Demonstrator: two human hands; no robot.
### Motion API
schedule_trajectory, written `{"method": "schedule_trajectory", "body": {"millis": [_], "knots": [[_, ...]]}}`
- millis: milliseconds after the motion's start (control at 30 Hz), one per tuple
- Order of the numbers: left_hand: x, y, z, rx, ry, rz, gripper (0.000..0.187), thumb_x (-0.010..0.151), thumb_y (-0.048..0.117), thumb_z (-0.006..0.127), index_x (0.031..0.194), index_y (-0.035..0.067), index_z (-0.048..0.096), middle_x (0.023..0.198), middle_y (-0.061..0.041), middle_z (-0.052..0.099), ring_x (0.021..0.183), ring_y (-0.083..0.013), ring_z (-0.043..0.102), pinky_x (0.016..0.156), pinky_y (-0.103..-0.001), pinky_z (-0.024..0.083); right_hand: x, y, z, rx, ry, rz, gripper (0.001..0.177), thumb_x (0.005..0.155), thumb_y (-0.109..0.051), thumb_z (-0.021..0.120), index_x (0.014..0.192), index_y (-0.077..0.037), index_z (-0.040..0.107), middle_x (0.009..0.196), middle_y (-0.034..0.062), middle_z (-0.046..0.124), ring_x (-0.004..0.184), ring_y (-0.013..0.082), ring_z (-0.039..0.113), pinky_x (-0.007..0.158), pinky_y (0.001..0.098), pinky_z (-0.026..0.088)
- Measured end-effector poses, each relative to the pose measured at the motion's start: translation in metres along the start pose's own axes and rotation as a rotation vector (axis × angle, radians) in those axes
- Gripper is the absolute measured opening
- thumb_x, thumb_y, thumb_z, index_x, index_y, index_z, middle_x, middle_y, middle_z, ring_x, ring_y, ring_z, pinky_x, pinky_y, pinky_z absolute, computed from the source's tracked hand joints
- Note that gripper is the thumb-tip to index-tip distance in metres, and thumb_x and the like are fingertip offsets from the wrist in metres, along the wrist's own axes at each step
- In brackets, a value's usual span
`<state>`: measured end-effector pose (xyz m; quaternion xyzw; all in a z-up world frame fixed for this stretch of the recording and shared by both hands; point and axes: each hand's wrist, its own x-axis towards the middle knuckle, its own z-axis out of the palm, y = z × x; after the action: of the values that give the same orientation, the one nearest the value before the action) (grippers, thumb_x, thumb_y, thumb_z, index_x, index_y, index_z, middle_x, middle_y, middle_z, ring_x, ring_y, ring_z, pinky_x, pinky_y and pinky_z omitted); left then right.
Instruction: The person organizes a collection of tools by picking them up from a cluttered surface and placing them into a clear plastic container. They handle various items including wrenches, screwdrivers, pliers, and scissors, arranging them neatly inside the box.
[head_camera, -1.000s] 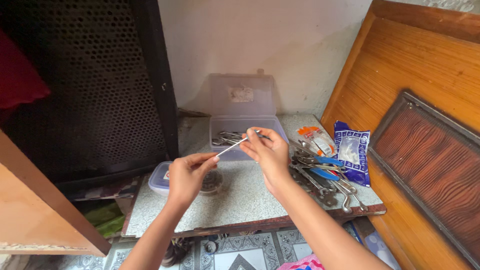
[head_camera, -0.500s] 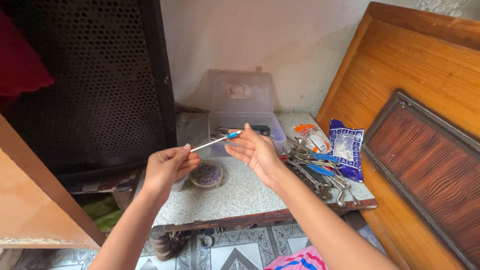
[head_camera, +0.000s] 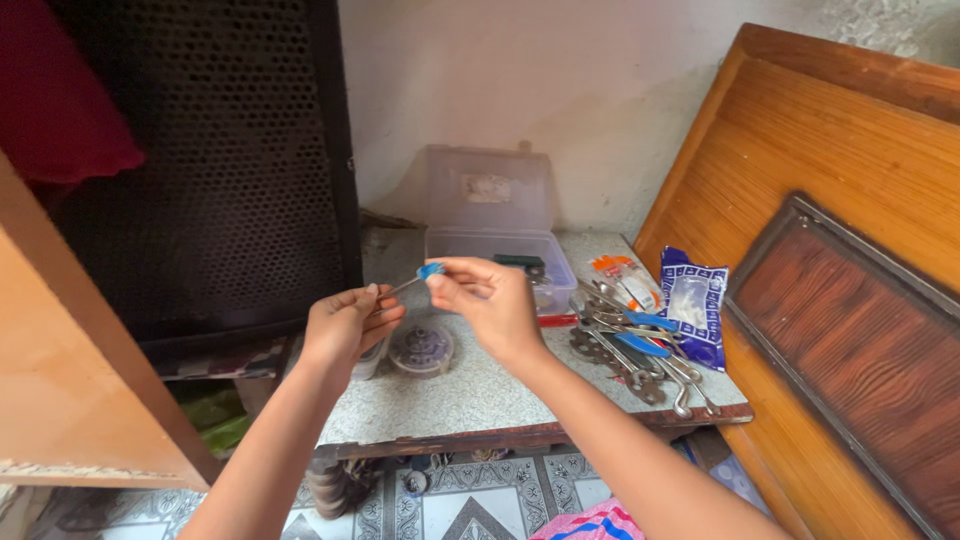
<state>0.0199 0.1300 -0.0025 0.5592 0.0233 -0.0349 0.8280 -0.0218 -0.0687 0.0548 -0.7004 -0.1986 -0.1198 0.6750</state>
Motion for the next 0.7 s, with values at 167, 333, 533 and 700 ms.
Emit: {"method": "schedule_trajectory", "body": {"millis": [167, 333, 533, 700], "knots": [[-0.020, 0.018, 0.002, -0.147, 0.031, 0.039, 0.037, 0.101, 0.024, 0.060, 0.115, -0.010, 0.065, 0.102, -0.014, 0.071, 0.093, -0.0217, 0.075, 0.086, -0.032, 0.063, 0.011, 0.003, 0.001, 0.108, 0.090, 0.105, 0.029, 0.094, -0.015, 0.071, 0.114, 0.005, 0.066, 0.098, 0.0148, 0.077, 0.083, 0.0176, 0.076, 0.077, 0.0318, 0.065], [-0.074, 0.027, -0.036, -0.246, 0.158, 0.121, 0.029, 0.094, 0.016, 0.071, 0.112, -0.006, 0.067, 0.100, -0.013, 0.072, 0.090, -0.0195, 0.075, 0.085, -0.030, 0.063, 0.001, -0.007, 0.030, -0.020, -0.108, 0.299, 0.030, 0.094, -0.023, 0.068, 0.113, 0.000, 0.065, 0.099, 0.0143, 0.076, 0.081, 0.0157, 0.075, 0.076, 0.0316, 0.066], [-0.146, 0.010, -0.116, -0.553, 0.462, 0.154, 0.027, 0.093, 0.012, 0.071, 0.113, -0.004, 0.063, 0.105, -0.012, 0.070, 0.096, -0.0213, 0.074, 0.091, -0.034, 0.063, -0.029, 0.003, 0.125, -0.244, -0.471, 0.333, 0.028, 0.089, -0.023, 0.073, 0.110, -0.004, 0.070, 0.093, 0.0105, 0.080, 0.079, 0.0148, 0.074, 0.071, 0.0322, 0.065], [-0.199, -0.001, -0.158, -0.563, 0.477, 0.115, 0.037, 0.098, 0.026, 0.058, 0.122, -0.001, 0.062, 0.116, -0.012, 0.075, 0.108, -0.0256, 0.072, 0.095, -0.039, 0.060, -0.069, -0.015, 0.217, -0.615, -0.603, 0.128, 0.030, 0.083, -0.032, 0.077, 0.106, -0.012, 0.080, 0.089, 0.0088, 0.082, 0.081, 0.0181, 0.079, 0.074, 0.0332, 0.061]]}}
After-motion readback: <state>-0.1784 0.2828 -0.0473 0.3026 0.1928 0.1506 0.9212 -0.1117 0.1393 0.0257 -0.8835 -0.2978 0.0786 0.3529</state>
